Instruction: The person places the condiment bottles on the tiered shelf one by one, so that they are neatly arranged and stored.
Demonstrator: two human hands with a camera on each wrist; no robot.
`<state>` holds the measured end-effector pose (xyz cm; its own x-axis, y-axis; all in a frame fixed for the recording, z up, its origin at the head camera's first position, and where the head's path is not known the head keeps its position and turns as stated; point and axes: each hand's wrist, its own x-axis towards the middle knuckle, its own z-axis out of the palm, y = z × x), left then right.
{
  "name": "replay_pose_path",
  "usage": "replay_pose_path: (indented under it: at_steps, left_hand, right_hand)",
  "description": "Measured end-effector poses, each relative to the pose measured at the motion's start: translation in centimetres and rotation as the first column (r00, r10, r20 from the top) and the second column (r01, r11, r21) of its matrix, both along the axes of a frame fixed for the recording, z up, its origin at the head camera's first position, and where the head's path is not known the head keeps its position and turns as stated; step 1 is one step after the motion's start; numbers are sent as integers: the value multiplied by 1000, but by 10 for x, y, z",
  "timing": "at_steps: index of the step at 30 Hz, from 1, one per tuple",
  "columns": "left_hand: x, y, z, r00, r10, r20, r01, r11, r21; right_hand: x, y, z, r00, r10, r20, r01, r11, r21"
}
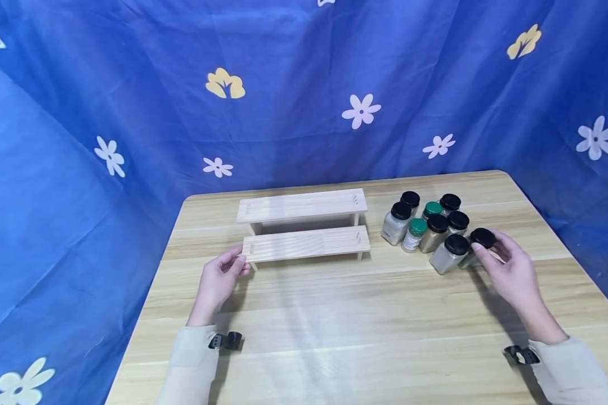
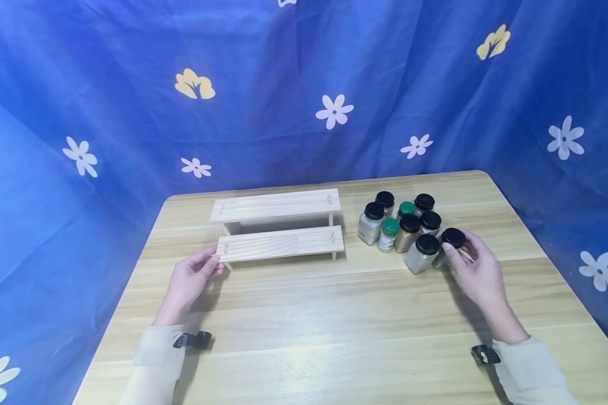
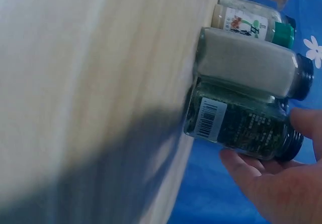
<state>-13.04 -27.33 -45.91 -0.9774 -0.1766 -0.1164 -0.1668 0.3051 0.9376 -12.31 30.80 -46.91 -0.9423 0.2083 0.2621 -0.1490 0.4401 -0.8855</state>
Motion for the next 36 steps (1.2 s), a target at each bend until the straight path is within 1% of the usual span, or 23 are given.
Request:
replay_pose_path:
  at_steps: [2, 4, 8, 12, 15, 18, 21, 23, 26, 29, 31, 34, 36]
  left_hand:
    - [-1, -1, -1, 1000, -2, 14, 2, 1000, 20]
    - [-1, -1, -1, 1000, -6, 27, 6, 999, 32]
    - [0, -3, 0, 999, -14, 44, 12, 999, 39]
    - [2, -4, 1, 999, -7, 34, 6, 1000, 22]
    - [2, -4, 2, 1000, 1, 18, -1, 1000, 4]
    - [2, -2, 2, 1000, 5, 3, -5, 1000, 10]
    - [1, 1, 1, 1000, 0, -1, 0, 999, 32]
    - [1, 2, 2, 1000, -1, 1, 1, 999, 44]
    - [3, 2, 3, 1000, 0, 6, 0, 999, 50]
    - [5, 2, 3, 1000, 4, 9, -5, 998, 56]
    - [6, 2, 4, 1000, 5, 9, -5, 999, 54]
    - [8, 2, 5, 1000, 2, 11, -2, 999, 52]
    - [10, 2, 6, 1000, 0, 12, -1, 999, 39]
  right_hand:
    - [1, 0, 6, 999, -42, -10, 41, 999, -8]
    - [1, 2, 16, 996, -84, -7, 84, 996, -3]
    - [0, 2, 42, 988, -150, -31, 150, 989, 5]
    - [1, -3, 70, 981, -171, -94, 174, 984, 35]
    - [0, -9, 87, 983, -140, -121, 150, 986, 73]
    - [-5, -22, 101, 987, -77, -140, 91, 991, 97]
    - [-13, -43, 110, 987, 10, -159, 5, 996, 94]
    - [-19, -60, 113, 982, 78, -173, -64, 994, 84]
    - [-28, -88, 117, 967, 174, -188, -162, 984, 78]
    - [-39, -119, 118, 947, 262, -187, -249, 965, 86]
    - [-47, -139, 120, 931, 320, -176, -308, 947, 92]
    - [-59, -169, 121, 903, 404, -145, -394, 914, 96]
    - [-66, -189, 122, 879, 462, -120, -455, 887, 81]
